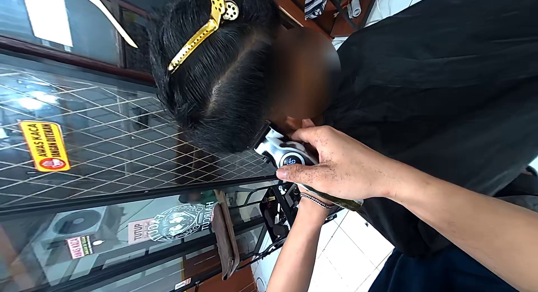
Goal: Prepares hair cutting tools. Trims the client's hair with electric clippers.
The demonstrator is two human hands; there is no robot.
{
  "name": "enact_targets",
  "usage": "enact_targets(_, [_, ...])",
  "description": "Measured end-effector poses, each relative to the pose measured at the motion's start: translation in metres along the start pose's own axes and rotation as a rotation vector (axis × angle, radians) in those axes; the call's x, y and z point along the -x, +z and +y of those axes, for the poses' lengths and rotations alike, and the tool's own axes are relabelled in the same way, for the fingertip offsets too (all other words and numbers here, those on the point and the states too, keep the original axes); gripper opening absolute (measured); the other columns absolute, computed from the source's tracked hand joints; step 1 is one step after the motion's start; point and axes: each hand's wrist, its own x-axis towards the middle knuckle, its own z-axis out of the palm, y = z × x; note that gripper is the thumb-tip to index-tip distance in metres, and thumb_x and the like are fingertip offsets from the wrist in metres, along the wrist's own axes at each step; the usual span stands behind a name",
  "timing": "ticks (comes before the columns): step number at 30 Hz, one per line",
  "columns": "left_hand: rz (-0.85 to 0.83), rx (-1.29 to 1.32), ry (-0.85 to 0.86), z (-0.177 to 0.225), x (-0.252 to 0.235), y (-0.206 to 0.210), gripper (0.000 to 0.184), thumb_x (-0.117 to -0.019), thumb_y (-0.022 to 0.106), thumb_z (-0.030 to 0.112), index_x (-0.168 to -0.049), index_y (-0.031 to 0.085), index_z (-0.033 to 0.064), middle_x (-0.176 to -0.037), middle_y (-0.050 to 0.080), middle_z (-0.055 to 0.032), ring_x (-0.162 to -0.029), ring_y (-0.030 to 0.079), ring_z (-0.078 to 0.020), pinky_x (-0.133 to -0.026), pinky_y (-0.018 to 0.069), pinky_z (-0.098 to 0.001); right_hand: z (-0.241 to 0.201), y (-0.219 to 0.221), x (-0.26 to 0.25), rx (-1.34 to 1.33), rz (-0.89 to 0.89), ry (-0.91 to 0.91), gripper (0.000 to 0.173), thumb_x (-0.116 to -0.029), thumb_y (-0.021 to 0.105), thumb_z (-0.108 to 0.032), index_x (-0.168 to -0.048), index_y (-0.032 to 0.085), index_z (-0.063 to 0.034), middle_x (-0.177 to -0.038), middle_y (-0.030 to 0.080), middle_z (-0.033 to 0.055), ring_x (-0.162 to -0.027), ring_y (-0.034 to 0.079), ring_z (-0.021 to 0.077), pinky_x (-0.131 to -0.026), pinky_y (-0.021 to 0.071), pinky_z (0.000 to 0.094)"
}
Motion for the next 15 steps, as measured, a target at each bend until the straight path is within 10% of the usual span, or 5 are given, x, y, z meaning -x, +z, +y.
enact_targets(3, [0.212,-0.175,0.228,0.003,-0.013,0.007,0.03,-0.0788,0.078,0.024,-0.088,0.072,-0.0041,-0.082,0.072,-0.0213,-0.082,0.072,-0.0358,-0.072,0.0521,-0.0544,0.005,-0.003,0.001,-0.009,-0.018,0.022,0.034,-0.0934,0.074,-0.038,-0.109,0.068,-0.0079,-0.078,0.066,0.0013,-0.07,0.066,0.0073,-0.059,0.0543,0.0269])
enact_targets(7, [0.114,-0.104,0.16,0.008,-0.006,0.001,0.032,-0.0829,0.079,0.017,-0.102,0.072,-0.0076,-0.098,0.073,-0.0255,-0.1,0.069,-0.0392,-0.091,0.0482,-0.0545,0.001,-0.002,0.0,-0.008,0.004,0.007,0.032,-0.0939,0.073,-0.039,-0.105,0.068,-0.009,-0.075,0.065,-0.0003,-0.067,0.064,0.0055,-0.056,0.0525,0.0247])
enact_targets(10, [0.225,-0.228,0.226,0.004,-0.015,0.009,0.031,-0.0776,0.077,0.027,-0.086,0.073,-0.0021,-0.08,0.072,-0.0196,-0.081,0.072,-0.0354,-0.071,0.0522,-0.0542,0.005,-0.003,-0.001,0.004,-0.013,0.021,0.033,-0.0932,0.074,-0.037,-0.109,0.068,-0.0087,-0.079,0.068,0.0009,-0.071,0.067,0.0071,-0.06,0.0555,0.0275])
enact_targets(15, [0.163,-0.199,0.209,0.003,-0.01,0.007,0.028,-0.0815,0.077,0.021,-0.092,0.073,-0.0045,-0.087,0.073,-0.0226,-0.088,0.071,-0.0379,-0.078,0.0514,-0.0557,0.003,-0.002,-0.001,0.005,-0.01,-0.013,0.035,-0.0935,0.073,-0.038,-0.111,0.068,-0.0081,-0.081,0.067,0.0005,-0.073,0.066,0.0058,-0.062,0.055,0.0262])
